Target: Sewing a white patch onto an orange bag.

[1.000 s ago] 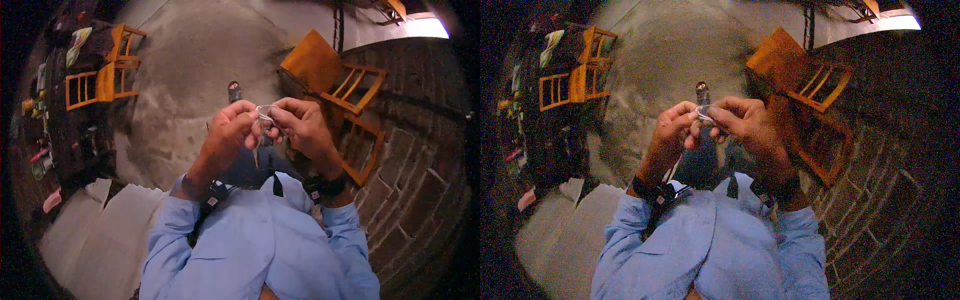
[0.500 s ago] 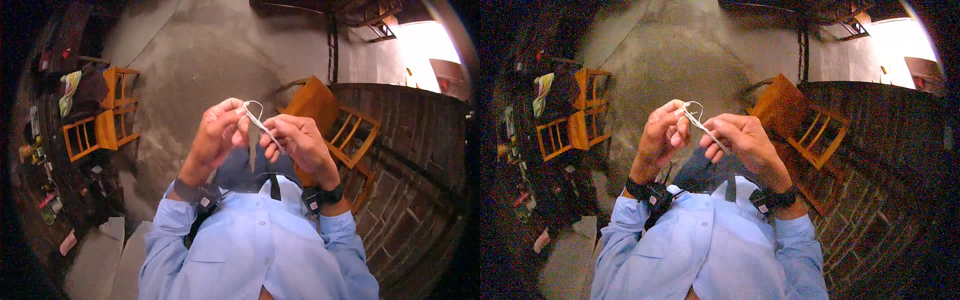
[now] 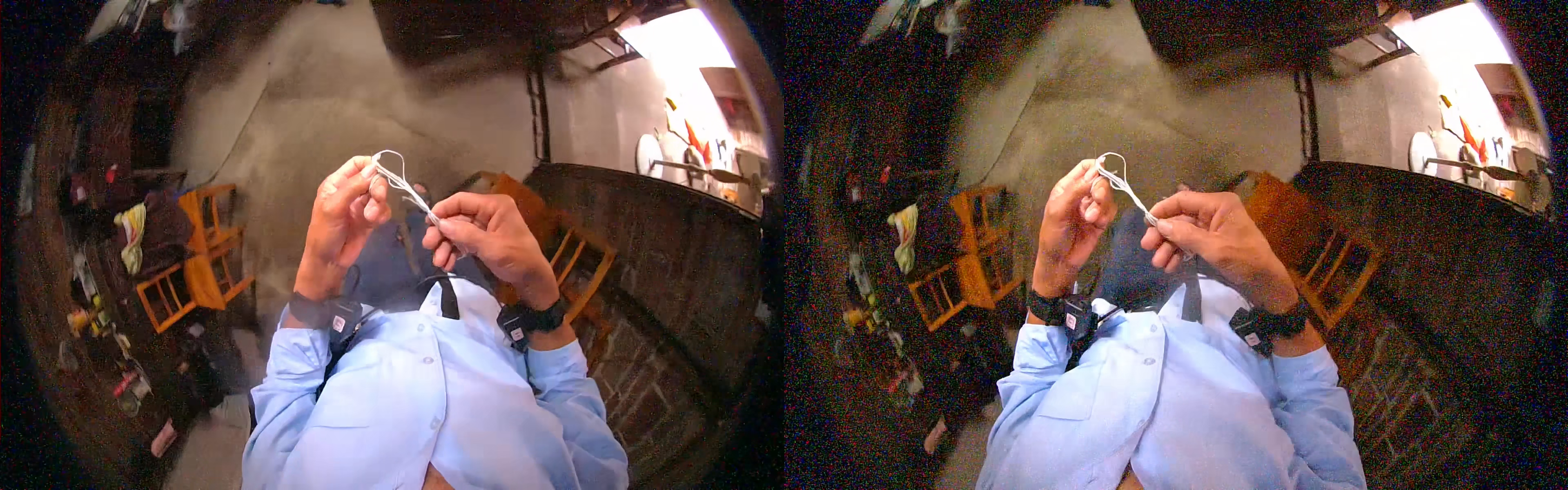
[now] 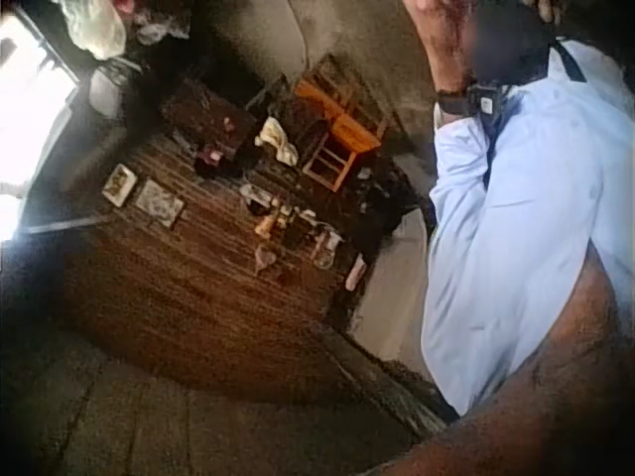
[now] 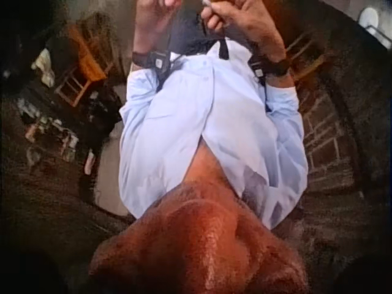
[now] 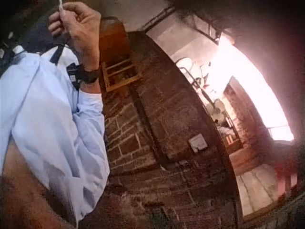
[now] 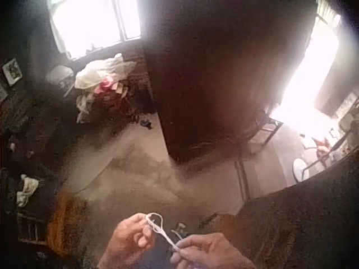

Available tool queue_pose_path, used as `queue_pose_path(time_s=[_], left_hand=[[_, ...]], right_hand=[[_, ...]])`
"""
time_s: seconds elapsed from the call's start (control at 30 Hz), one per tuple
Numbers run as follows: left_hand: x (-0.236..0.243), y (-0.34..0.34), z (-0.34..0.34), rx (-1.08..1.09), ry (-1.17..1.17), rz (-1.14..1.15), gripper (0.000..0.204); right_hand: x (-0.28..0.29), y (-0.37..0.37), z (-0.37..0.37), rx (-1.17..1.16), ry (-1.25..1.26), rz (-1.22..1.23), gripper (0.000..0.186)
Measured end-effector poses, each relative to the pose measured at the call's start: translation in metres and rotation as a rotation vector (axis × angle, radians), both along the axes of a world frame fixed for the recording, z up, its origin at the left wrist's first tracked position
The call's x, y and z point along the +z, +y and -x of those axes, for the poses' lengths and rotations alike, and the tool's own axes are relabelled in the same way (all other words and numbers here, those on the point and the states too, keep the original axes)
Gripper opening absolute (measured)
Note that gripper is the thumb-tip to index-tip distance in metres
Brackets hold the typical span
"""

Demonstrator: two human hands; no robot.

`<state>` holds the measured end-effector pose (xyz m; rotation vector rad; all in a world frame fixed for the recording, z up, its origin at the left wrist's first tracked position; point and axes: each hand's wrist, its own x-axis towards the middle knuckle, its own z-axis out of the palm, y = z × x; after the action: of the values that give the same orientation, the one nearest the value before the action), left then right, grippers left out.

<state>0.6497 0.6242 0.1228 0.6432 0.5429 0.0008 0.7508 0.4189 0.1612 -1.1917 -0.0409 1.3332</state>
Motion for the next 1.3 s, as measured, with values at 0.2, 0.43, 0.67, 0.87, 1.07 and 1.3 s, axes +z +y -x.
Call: queue_pose_path(time_s=[0.2, 0.43, 0.67, 0.87, 1.07, 1.3], left_hand=[[-0.012, 0.003, -0.055, -0.130, 0.093, 0.012, 0.025], [0.004, 0.009, -0.168, -0.514, 0.091, -0.055, 0.019], [0.027, -0.011, -0.304, -0.860, 0.031, -0.294, 0.019], [0.040, -0.086, -0.414, -1.025, -0.063, -0.342, 0.019], [0.047, -0.172, -0.536, -1.093, -0.224, -0.661, 0.018], [0.055, -0.277, -0.693, -1.101, -0.297, -0.611, 0.012]], right_hand=[[0.001, -0.004, -0.043, -0.238, 0.031, 0.005, 0.019], [0.002, 0.016, -0.125, -0.401, -0.199, 0.107, 0.019], [0.004, -0.006, -0.201, -0.777, -0.438, 0.240, 0.016], [0.005, -0.087, -0.271, -1.093, -0.321, 0.234, 0.018], [0.017, -0.176, -0.387, -1.240, -0.304, 0.300, 0.018], [0.027, -0.301, -0.511, -1.455, -0.451, 0.333, 0.018]])
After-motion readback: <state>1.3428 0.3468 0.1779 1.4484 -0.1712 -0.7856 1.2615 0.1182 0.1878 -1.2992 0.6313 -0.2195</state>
